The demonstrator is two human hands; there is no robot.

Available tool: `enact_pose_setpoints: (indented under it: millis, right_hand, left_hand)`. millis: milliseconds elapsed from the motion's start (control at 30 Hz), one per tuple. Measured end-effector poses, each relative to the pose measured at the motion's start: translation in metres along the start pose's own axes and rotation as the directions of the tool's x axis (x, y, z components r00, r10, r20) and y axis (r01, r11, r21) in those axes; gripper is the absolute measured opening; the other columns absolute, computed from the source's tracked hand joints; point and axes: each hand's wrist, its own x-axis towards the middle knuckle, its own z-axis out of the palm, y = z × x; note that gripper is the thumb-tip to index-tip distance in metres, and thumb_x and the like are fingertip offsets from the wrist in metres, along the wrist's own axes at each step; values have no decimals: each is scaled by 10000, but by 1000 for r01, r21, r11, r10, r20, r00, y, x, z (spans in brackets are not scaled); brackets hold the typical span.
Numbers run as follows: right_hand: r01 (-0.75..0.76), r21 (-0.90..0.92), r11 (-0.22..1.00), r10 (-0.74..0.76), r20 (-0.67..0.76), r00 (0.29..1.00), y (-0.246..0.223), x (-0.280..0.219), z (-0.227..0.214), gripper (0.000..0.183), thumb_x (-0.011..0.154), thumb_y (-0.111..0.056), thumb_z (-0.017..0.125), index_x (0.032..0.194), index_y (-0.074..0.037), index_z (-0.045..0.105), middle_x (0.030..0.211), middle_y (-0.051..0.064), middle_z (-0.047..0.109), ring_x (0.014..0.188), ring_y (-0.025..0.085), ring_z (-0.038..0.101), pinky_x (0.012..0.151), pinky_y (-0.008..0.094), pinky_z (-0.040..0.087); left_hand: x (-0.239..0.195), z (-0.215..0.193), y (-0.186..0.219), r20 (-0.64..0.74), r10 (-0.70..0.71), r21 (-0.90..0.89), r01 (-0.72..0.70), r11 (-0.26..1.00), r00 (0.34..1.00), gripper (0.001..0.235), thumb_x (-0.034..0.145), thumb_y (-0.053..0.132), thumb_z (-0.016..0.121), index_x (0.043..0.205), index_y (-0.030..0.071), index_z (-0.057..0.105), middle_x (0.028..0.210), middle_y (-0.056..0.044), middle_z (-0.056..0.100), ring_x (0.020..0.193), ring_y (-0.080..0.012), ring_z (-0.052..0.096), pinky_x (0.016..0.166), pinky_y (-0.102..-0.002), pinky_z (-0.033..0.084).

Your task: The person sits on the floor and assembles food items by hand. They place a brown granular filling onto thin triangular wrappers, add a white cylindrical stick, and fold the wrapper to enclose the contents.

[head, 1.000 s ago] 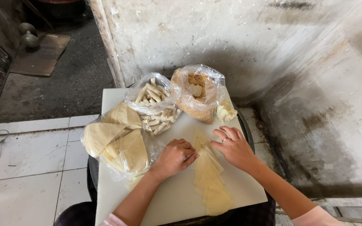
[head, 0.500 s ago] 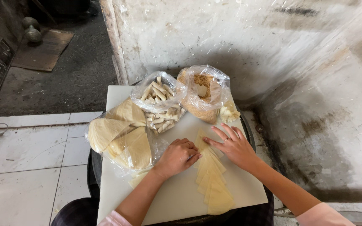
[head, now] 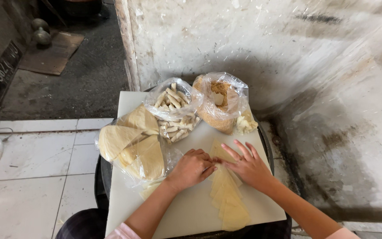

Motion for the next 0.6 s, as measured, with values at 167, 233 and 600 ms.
enact_pose_setpoints:
  millis: [167, 233, 600]
  right_hand:
    - [10, -236, 972, 35, 186, 982, 14, 17, 1, 809, 829, -41, 636, 1523, -391, 408, 1674, 3, 172, 1508, 354, 222, 1163, 618, 274]
    - [2, -236, 972, 40, 171, 984, 20, 28, 3, 846, 804, -19, 633, 1524, -405, 416, 1664, 8, 154, 1497, 356, 202, 1148, 634, 260]
    - [-316, 349, 882, 332, 15, 943, 17, 30, 20, 858, 720, 198, 525, 1389, -330, 629, 1678, -18, 253, 1539, 365, 234, 1232, 530, 285]
  left_hand:
    - [0, 1, 1, 3, -21, 4, 21, 1000, 1000, 228, 922, 247, 708, 812, 56, 766, 910, -47, 743, 928, -244, 666, 858, -410, 507]
    - [0, 0, 3, -14, -18, 0, 18, 1000, 1000, 215, 917, 246, 710, 835, 58, 771, 908, -45, 745, 921, -244, 665, 860, -406, 509]
    - [0, -2, 4, -19, -11, -26, 10, 1000, 1000, 215, 926, 235, 710, 823, 57, 771, 919, -44, 747, 931, -244, 668, 873, -404, 507]
